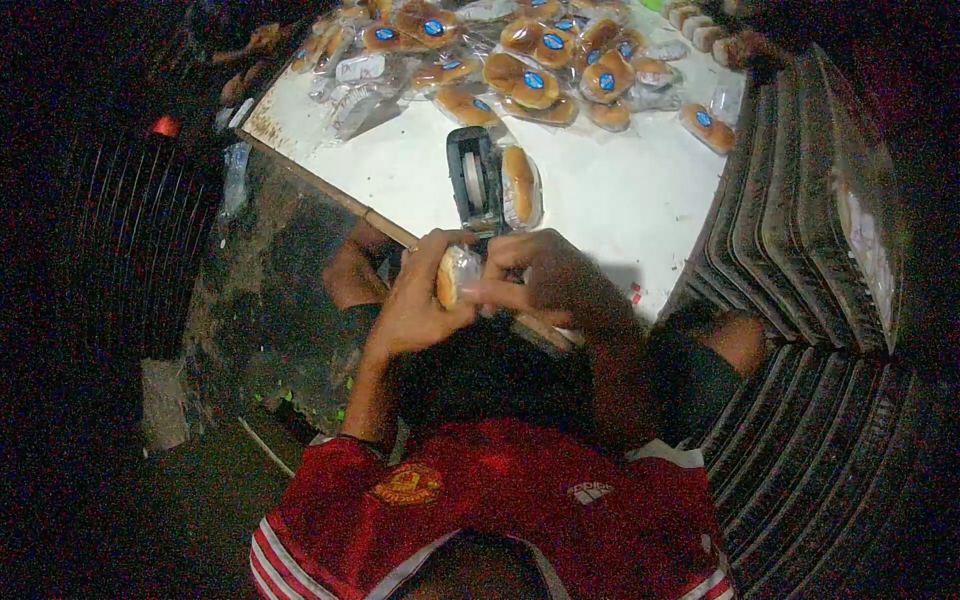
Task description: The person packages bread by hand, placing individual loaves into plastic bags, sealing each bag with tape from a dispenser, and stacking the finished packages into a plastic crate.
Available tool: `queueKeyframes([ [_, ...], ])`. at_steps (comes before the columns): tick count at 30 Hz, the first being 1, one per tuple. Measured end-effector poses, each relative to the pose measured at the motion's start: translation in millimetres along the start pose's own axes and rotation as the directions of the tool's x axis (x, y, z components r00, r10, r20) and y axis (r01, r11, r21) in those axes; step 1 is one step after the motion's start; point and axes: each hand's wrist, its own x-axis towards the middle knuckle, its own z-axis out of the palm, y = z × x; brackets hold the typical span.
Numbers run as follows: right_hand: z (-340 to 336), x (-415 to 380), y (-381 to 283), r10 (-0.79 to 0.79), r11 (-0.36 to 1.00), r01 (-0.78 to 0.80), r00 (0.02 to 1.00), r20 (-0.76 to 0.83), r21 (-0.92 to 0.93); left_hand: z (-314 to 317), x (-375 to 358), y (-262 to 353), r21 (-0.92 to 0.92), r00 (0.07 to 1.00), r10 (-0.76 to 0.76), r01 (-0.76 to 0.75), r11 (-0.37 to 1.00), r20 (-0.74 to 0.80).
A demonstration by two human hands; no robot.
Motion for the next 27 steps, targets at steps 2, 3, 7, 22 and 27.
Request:
queueKeyframes([
  [2,2.5,5.7,21.1,-0.032,0.983,0.026,0.999,-0.030,-0.183,2.6,-3.2,7.2,-0.117,0.996,-0.052,0.060,0.991,0.067],
  [3,-0.2,5.1,27.6,0.227,0.945,-0.216,0.974,0.016,-0.246,4.9,-5.5,4.2,-0.177,0.994,-0.048,0.064,0.982,0.094],
  [7,25.5,-1.3,60.1,-0.024,0.946,0.006,0.998,0.050,0.326,8.0,-10.9,10.3,-0.814,0.979,0.020,0.159,0.559,0.205],
  [22,0.0,27.2,163.0,-0.055,0.713,-0.398,0.789,-0.612,-0.577,0.5,244.6,-182.6,-0.254,0.753,-0.649,0.610,0.750,-0.109],
  [27,-1.0,15.3,177.1,0.020,0.845,-0.376,0.731,-0.682,-0.379,15.1,254.7,-177.5,-0.788,0.801,-0.598,0.346,0.510,-0.035],
])
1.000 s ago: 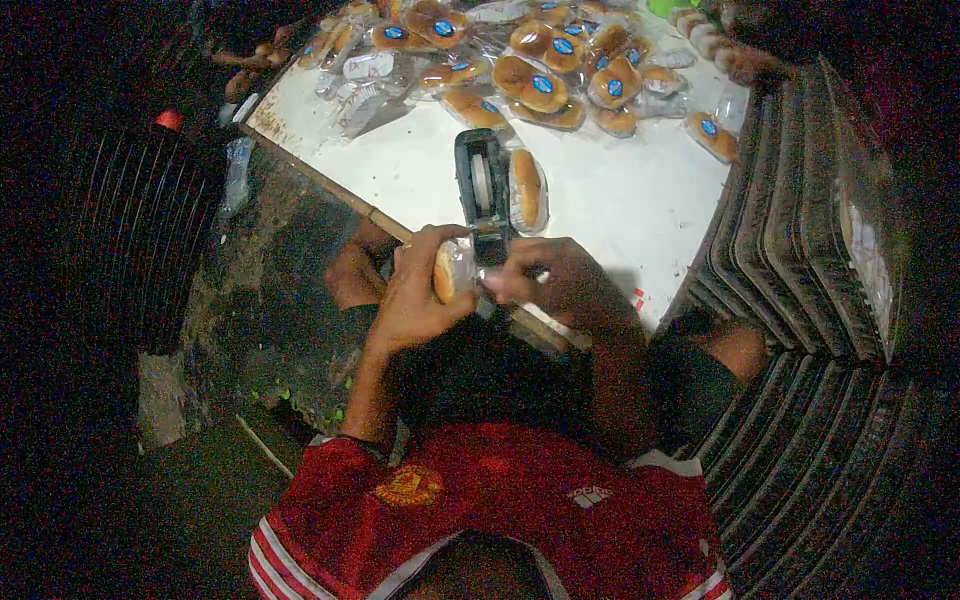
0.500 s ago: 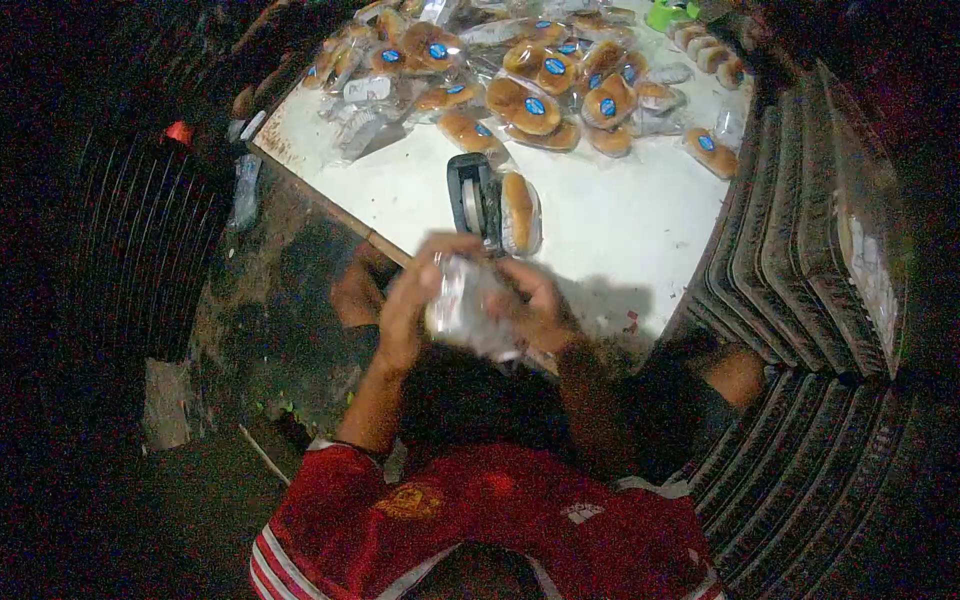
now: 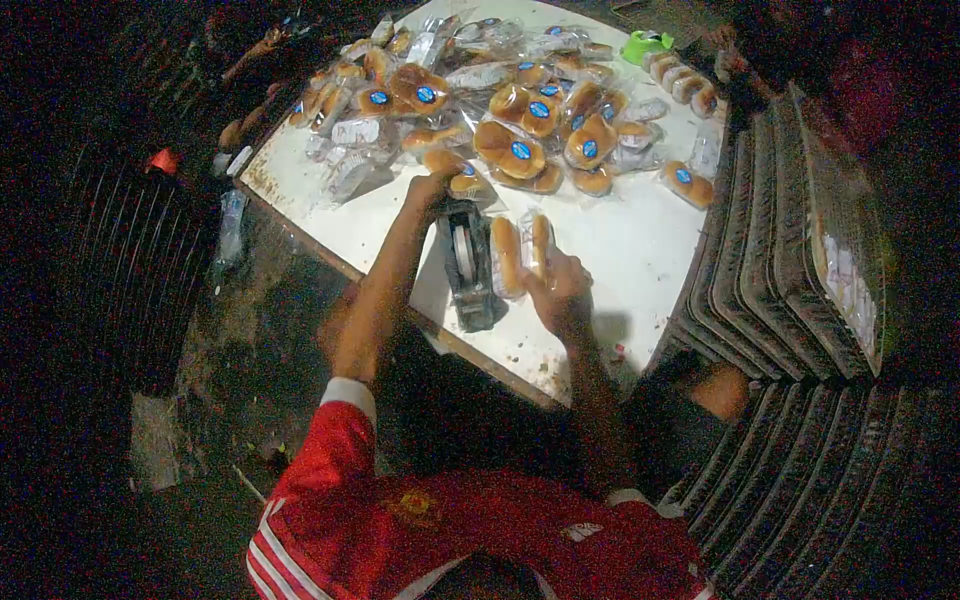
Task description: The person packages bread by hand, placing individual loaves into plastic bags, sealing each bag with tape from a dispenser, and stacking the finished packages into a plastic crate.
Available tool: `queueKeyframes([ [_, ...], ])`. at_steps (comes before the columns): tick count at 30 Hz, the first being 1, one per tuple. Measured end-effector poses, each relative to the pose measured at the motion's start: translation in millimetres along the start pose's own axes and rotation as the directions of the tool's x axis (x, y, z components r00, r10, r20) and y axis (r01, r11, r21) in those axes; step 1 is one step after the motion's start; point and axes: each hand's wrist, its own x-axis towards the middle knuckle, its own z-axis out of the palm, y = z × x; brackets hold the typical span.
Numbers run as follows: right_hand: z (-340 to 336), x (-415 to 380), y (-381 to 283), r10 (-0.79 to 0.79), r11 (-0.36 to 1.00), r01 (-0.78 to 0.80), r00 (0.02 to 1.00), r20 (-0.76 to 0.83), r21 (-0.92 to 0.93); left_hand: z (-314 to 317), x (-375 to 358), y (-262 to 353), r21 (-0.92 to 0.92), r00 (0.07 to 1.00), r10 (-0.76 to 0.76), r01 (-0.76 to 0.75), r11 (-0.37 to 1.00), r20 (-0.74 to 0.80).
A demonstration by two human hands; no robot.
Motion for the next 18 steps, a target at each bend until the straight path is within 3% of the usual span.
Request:
queueKeyframes([
  [3,-26.8,8.4,-11.6,0.197,0.930,-0.206,0.979,0.059,0.305,-10.3,-36.3,18.2,-0.123,0.966,0.194,-0.174,0.977,0.171],
  [4,-29.9,11.2,-9.4,0.194,0.856,-0.206,0.978,0.075,0.473,-12.5,-55.9,23.0,-0.145,0.943,0.250,-0.223,0.964,0.217],
  [5,-49.6,15.9,-38.9,0.244,0.818,-0.268,0.963,0.116,0.508,-14.0,-79.4,28.5,-0.167,0.916,0.304,-0.267,0.949,0.260],
  [6,-55.8,19.1,-42.3,0.183,0.767,-0.219,0.976,0.122,0.603,-14.6,-105.9,35.6,-0.193,0.884,0.358,-0.311,0.931,0.302],
  [8,-68.2,28.4,-47.6,0.105,0.669,-0.200,0.979,0.176,0.716,-9.6,-160.6,45.9,0.088,0.865,0.353,-0.407,0.909,0.358],
  [9,-75.3,29.4,-60.3,0.052,0.650,-0.125,0.991,0.120,0.750,-3.4,-183.0,43.0,0.176,0.842,0.392,-0.479,0.860,0.371],
  [11,-87.4,28.2,-88.6,-0.042,0.599,0.031,0.999,-0.007,0.800,3.1,-223.0,32.3,0.369,0.856,0.271,-0.447,0.815,0.439],
  [12,-91.5,26.2,-90.8,-0.099,0.660,0.088,0.995,-0.030,0.746,7.6,-243.3,36.2,0.476,0.835,0.211,-0.477,0.739,0.509],
  [13,-101.9,17.6,-107.2,-0.105,0.774,0.125,0.992,-0.070,0.621,7.8,-253.0,26.4,0.471,0.777,0.177,-0.528,0.707,0.604],
  [15,-111.3,5.0,-130.9,-0.161,0.983,0.165,0.986,-0.052,0.085,8.7,-273.0,18.8,0.464,0.680,0.080,-0.576,0.673,0.729],
  [16,-106.5,-1.5,-129.9,-0.149,0.952,0.171,0.984,-0.102,0.254,5.9,-277.9,10.3,0.385,0.697,0.036,-0.438,0.812,0.716],
  [17,-104.7,-8.6,-118.0,-0.073,0.801,0.044,0.997,0.025,0.597,0.2,-279.5,-1.1,0.293,0.708,-0.011,-0.278,0.915,0.706],
  [18,-107.6,-12.6,-114.9,-0.053,0.531,-0.117,0.984,0.170,0.839,-3.8,-281.5,-5.1,0.190,0.715,-0.058,-0.105,0.976,0.696],
])
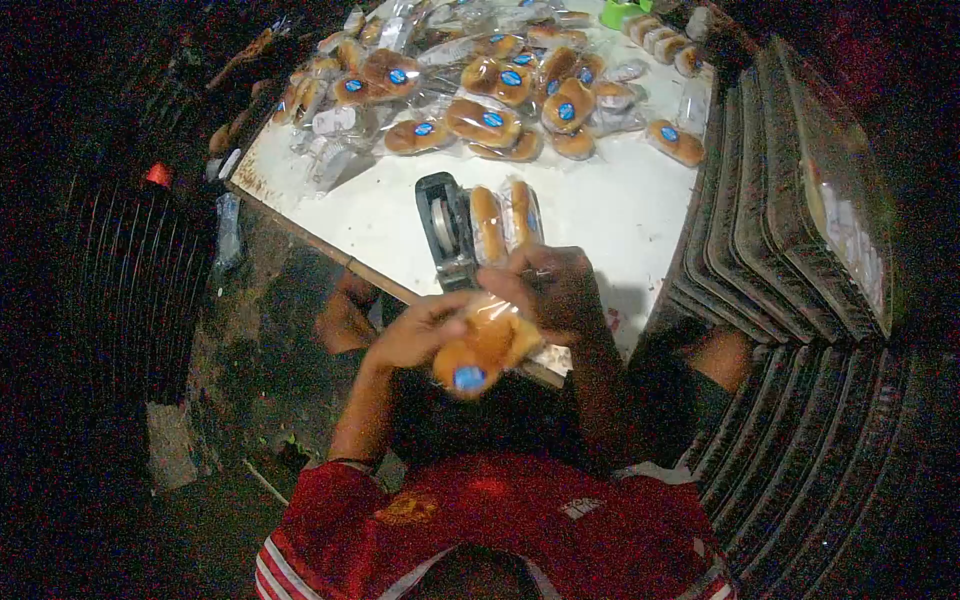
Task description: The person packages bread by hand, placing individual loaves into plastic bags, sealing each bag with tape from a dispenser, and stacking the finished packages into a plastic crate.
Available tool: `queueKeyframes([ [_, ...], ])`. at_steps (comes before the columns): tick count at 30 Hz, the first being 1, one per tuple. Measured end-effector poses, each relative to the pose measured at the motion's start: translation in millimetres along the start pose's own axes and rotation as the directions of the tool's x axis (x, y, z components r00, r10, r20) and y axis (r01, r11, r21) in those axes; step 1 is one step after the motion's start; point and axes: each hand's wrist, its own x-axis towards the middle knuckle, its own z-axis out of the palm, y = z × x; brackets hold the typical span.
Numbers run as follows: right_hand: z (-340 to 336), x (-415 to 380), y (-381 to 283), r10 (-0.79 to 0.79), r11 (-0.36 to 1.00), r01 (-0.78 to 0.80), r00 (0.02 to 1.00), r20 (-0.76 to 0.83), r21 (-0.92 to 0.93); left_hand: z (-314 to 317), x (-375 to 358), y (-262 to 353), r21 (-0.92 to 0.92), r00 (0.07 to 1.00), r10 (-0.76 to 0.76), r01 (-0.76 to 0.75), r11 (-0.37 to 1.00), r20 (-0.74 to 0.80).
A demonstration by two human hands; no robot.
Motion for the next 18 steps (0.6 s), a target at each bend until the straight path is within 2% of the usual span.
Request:
queueKeyframes([
  [2,3.0,-8.4,-5.3,0.064,0.923,-0.036,0.996,0.060,-0.384,-7.4,-2.5,-1.8,-0.172,0.995,-0.002,0.020,0.985,0.104],
  [3,8.1,-11.2,-13.2,0.095,0.832,-0.030,0.991,0.089,-0.554,-4.3,-3.3,-0.7,-0.082,0.993,-0.032,0.041,0.996,0.112],
  [4,9.9,-12.5,-12.2,0.198,0.810,-0.131,0.979,0.057,-0.572,-0.8,-4.0,1.6,0.009,0.991,-0.062,0.061,0.998,0.120],
  [5,11.3,-15.2,-9.5,0.297,0.778,-0.231,0.955,0.019,-0.585,4.1,-6.5,5.8,0.205,0.989,-0.081,0.054,0.977,0.124],
  [6,10.0,-15.3,2.8,0.190,0.938,-0.181,0.982,0.002,-0.297,16.0,-9.0,28.7,0.442,0.998,-0.015,-0.012,0.897,0.058],
  [7,9.4,-15.3,20.6,0.095,0.995,-0.094,0.994,-0.045,0.020,18.6,-6.1,27.9,0.336,1.000,0.013,-0.006,0.942,-0.019],
  [8,8.7,-19.7,34.0,0.030,0.943,0.011,0.992,-0.119,0.332,21.2,-5.6,24.3,0.221,0.995,0.024,-0.001,0.975,-0.100],
  [9,11.5,-22.1,33.2,-0.032,0.964,0.055,0.995,-0.093,0.260,23.0,-4.8,20.0,0.108,0.983,0.028,-0.008,0.994,-0.180],
  [10,14.7,-22.1,31.0,-0.100,0.976,0.110,0.993,-0.064,0.188,23.8,-1.6,15.2,0.007,0.951,0.096,-0.098,0.995,-0.292],
  [12,16.2,-26.7,40.6,-0.053,0.998,0.055,0.995,0.080,-0.021,23.6,2.0,20.1,-0.037,0.872,0.207,-0.248,0.968,-0.443],
  [13,17.7,-34.4,44.4,0.082,0.984,-0.053,0.982,0.171,-0.171,23.7,3.7,23.0,-0.054,0.819,0.248,-0.320,0.946,-0.517],
  [14,17.9,-39.0,45.9,0.187,0.973,-0.147,0.954,0.235,-0.177,18.5,11.4,20.9,0.055,0.731,0.399,-0.446,0.893,-0.554],
  [17,27.0,-41.8,27.4,0.193,0.981,-0.193,0.931,0.309,-0.030,19.0,9.5,36.2,-0.109,0.627,0.318,-0.546,0.831,-0.712],
  [18,36.2,-44.3,25.3,0.075,0.996,-0.085,0.965,0.252,0.029,18.1,10.9,34.9,0.002,0.569,0.412,-0.585,0.811,-0.712],
])
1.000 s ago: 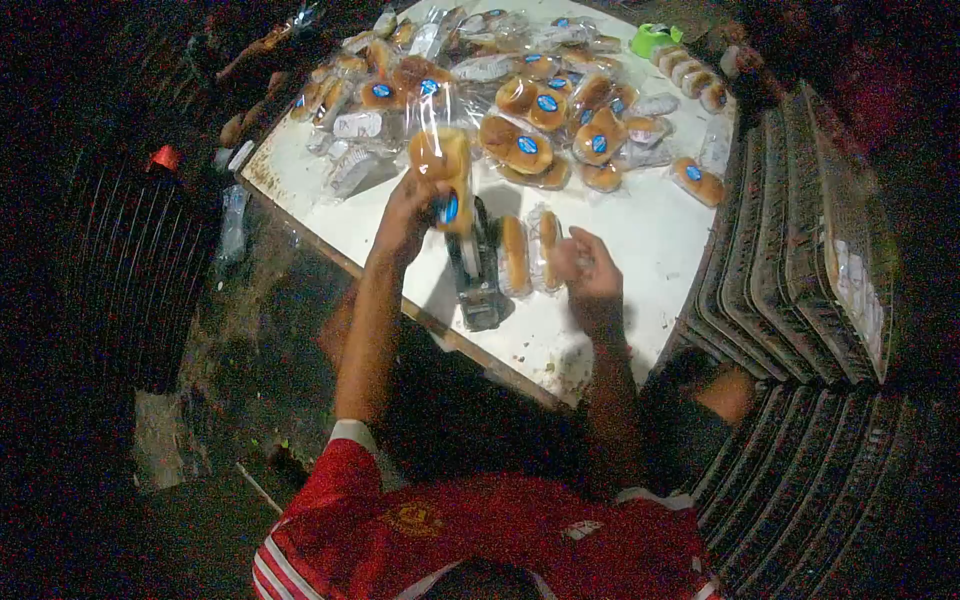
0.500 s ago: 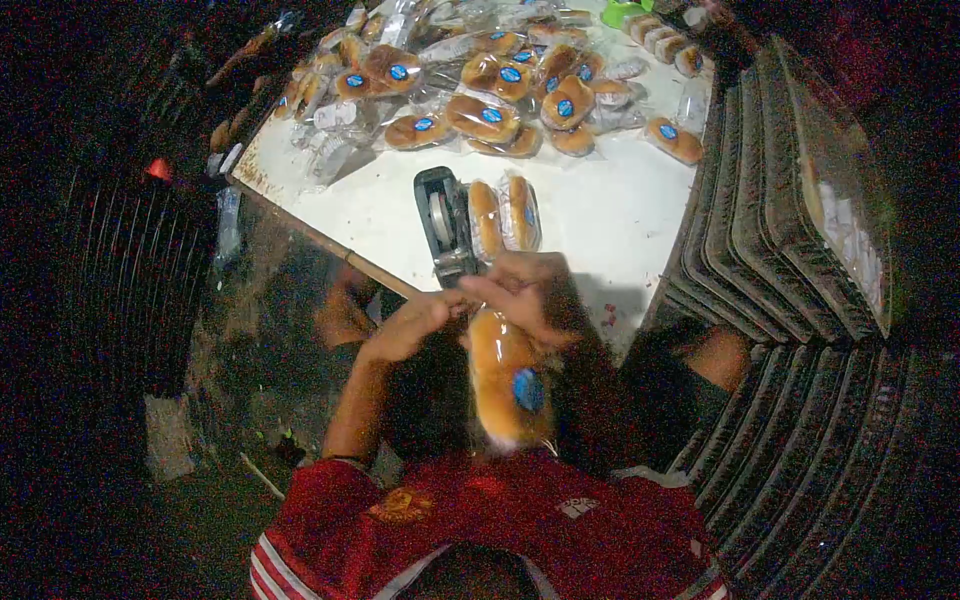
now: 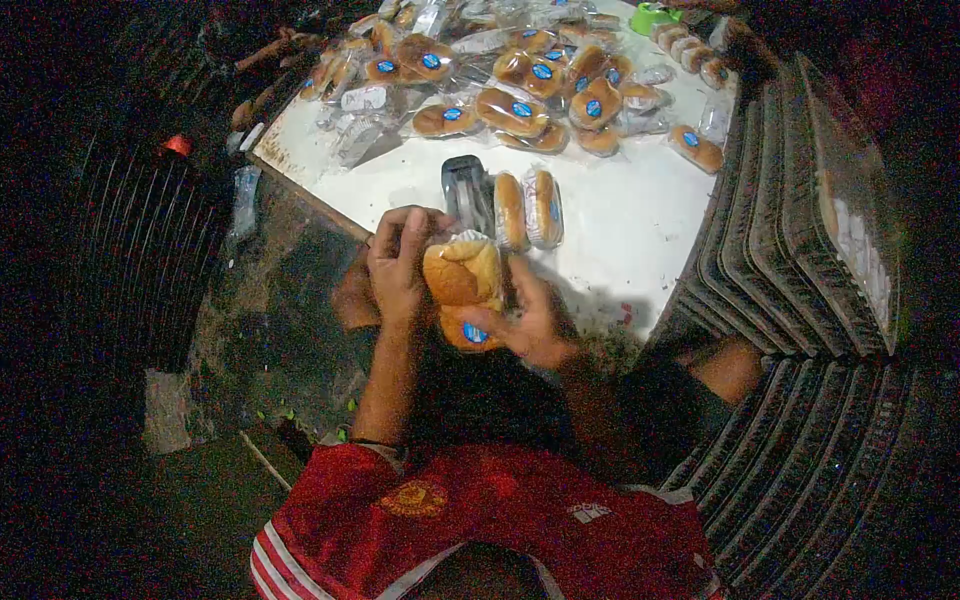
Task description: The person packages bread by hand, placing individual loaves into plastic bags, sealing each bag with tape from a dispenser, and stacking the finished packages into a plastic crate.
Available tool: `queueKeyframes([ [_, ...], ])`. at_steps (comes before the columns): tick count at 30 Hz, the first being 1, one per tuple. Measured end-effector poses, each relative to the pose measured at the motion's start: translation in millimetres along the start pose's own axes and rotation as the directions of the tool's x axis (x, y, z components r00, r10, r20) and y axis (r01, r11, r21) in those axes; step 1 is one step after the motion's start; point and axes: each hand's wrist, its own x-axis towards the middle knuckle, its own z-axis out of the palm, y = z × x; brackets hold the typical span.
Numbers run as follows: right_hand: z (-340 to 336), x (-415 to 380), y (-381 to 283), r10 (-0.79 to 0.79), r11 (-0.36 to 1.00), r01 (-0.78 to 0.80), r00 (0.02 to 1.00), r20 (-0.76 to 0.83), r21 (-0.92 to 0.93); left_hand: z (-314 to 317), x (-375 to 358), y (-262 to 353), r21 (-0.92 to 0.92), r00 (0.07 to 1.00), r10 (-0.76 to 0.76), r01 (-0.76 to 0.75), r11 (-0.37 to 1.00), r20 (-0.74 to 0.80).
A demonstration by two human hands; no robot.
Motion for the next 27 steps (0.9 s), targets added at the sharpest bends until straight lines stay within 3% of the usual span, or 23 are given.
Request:
queueKeyframes([
  [3,17.6,3.0,0.4,-0.369,0.826,0.196,0.897,-0.244,-0.528,10.1,-12.0,-0.1,0.277,0.992,0.083,-0.055,0.959,-0.091],
  [4,24.3,5.3,-3.2,-0.392,0.865,0.228,0.864,-0.315,-0.447,3.9,-12.9,-7.1,0.352,0.996,0.082,-0.063,0.934,-0.038],
  [5,24.6,6.6,-9.8,-0.288,0.872,0.116,0.907,-0.307,-0.476,2.2,-18.3,-6.7,0.334,0.997,0.073,-0.077,0.940,0.024],
  [7,21.3,9.9,-20.6,-0.066,0.840,-0.110,0.951,-0.302,-0.531,-0.6,-9.3,-18.0,0.280,0.932,0.335,-0.360,0.890,0.135],
  [9,14.1,12.1,-10.2,0.053,0.939,-0.168,0.933,-0.355,-0.301,6.8,-9.7,-17.4,0.651,0.828,0.556,-0.461,0.602,0.073],
  [11,13.0,14.5,-1.7,0.112,0.992,-0.123,0.915,-0.388,-0.006,5.5,-12.7,-17.1,0.730,0.784,0.589,-0.519,0.445,0.199],
  [13,15.0,21.0,1.2,0.113,0.945,0.035,0.898,-0.425,0.325,-3.5,-24.6,-19.8,0.562,0.776,0.452,-0.630,0.536,0.440],
  [14,11.5,21.5,-0.4,0.040,0.961,0.075,0.915,-0.402,0.266,-2.3,-33.5,-16.8,0.512,0.889,0.243,-0.427,0.746,0.387],
  [17,4.1,24.3,-12.4,-0.181,0.983,0.176,0.888,-0.422,-0.051,-17.0,-21.3,-6.9,0.514,0.894,0.011,-0.267,0.815,0.448],
  [18,2.3,25.8,-16.9,-0.268,0.961,0.203,0.855,-0.444,-0.188,-20.1,-19.5,-12.4,0.469,0.922,-0.077,-0.120,0.875,0.379],
  [19,0.4,27.3,-21.5,-0.351,0.922,0.217,0.815,-0.462,-0.320,-22.0,-18.8,-15.1,0.472,0.921,-0.059,-0.142,0.870,0.385],
  [21,-15.7,19.7,-23.4,-0.186,0.955,0.125,0.959,-0.212,-0.270,-22.6,-19.6,-18.9,0.476,0.916,-0.024,-0.185,0.860,0.400],
  [22,-15.1,17.1,-21.6,-0.077,0.959,-0.003,0.959,-0.274,-0.283,-20.3,-22.7,-23.4,0.474,0.941,-0.028,-0.144,0.869,0.338],
  [24,-9.9,13.8,-17.7,0.130,0.925,-0.256,0.909,-0.397,-0.282,-16.2,-28.7,-17.5,0.453,0.944,-0.263,0.150,0.879,0.197],
  [25,-7.7,11.9,-14.6,-0.016,0.878,-0.181,0.914,-0.406,-0.442,-14.6,-30.8,-15.1,0.426,0.917,-0.380,0.297,0.855,0.123],
  [26,-4.7,10.5,-10.8,-0.159,0.799,-0.111,0.909,-0.385,-0.591,-18.4,-30.1,-13.9,0.448,0.899,-0.406,0.298,0.843,0.166],
  [27,-3.0,9.6,-8.3,-0.294,0.692,-0.046,0.894,-0.339,-0.721,-20.0,-30.9,-16.4,0.415,0.928,-0.308,0.202,0.887,0.208],
])
